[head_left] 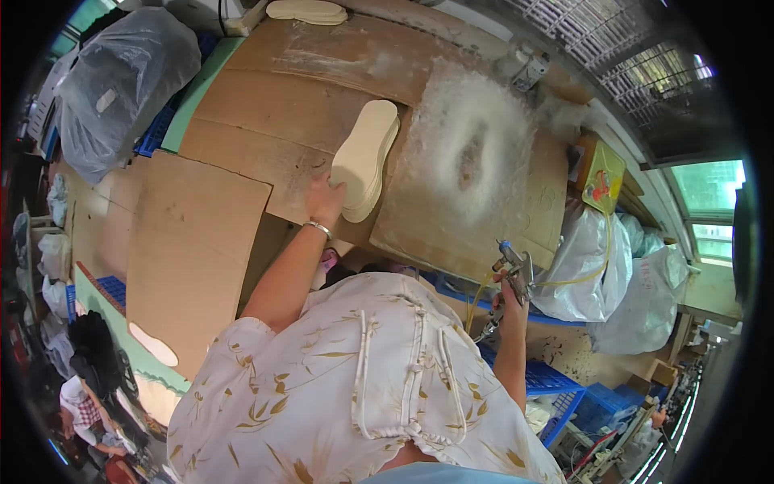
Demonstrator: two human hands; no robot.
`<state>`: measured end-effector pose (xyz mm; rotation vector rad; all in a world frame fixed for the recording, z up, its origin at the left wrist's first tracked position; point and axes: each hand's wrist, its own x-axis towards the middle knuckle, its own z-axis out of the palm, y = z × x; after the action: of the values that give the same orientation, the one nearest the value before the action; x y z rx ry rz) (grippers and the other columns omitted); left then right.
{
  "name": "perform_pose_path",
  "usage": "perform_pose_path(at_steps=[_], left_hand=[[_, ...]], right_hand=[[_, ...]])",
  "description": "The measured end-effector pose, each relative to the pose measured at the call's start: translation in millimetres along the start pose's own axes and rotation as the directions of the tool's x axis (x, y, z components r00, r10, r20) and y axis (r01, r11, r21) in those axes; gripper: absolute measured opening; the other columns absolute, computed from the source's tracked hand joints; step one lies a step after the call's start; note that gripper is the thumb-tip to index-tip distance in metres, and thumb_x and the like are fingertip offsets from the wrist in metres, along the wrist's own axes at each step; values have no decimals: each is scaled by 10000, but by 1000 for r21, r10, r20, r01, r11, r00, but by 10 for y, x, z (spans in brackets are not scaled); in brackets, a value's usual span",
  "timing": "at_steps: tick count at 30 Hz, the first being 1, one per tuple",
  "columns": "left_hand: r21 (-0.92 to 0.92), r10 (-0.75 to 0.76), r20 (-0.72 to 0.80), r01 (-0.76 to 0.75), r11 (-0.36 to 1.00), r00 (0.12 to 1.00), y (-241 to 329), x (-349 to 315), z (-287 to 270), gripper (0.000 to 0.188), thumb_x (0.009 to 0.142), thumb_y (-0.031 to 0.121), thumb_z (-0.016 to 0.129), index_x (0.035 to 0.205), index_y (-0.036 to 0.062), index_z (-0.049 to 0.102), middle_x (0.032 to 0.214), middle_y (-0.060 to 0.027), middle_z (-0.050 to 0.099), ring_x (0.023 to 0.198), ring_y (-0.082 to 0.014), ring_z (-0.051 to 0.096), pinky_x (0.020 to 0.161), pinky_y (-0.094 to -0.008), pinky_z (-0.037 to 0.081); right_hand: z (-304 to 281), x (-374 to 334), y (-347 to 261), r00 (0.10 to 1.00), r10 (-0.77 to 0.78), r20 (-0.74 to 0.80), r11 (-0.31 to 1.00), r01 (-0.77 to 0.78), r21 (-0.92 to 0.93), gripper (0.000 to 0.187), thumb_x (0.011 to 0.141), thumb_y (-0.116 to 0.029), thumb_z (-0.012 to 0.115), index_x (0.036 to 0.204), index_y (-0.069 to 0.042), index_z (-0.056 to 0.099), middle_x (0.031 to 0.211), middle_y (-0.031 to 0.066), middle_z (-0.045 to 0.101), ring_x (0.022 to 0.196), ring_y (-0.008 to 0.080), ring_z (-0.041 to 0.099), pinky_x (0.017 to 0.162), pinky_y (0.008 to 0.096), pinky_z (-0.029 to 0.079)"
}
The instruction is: The recorder uses a spray gun to apply adhesive to shoe insoles and stacks them on a production line.
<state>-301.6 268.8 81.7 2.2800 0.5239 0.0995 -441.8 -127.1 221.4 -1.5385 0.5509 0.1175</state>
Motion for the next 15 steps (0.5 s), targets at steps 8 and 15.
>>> perform_pose_path(at_steps=[8, 15], left_hand=[[-49, -15, -197, 5, 999, 980, 302, -186, -16, 399, 682, 152, 717, 1033, 29, 575, 875, -99, 607, 771, -250, 601, 699, -368, 491], [-834, -99, 373, 380, 401, 922, 941, -389, -208, 190, 821, 95, 662, 990, 80, 579, 846, -19, 627, 733, -109, 613, 620, -253, 502]], right_hand=[[-406, 159, 23, 999, 27, 29, 999, -28, 37, 249, 870, -168, 588, 1097, -67, 564, 947, 31, 598, 561, 71, 461, 475, 217, 364], [-555, 361, 75, 996, 7, 94, 1000, -9, 20, 250, 869, -165, 575, 1098, -66, 572, 967, 31, 609, 560, 65, 468, 473, 215, 368]])
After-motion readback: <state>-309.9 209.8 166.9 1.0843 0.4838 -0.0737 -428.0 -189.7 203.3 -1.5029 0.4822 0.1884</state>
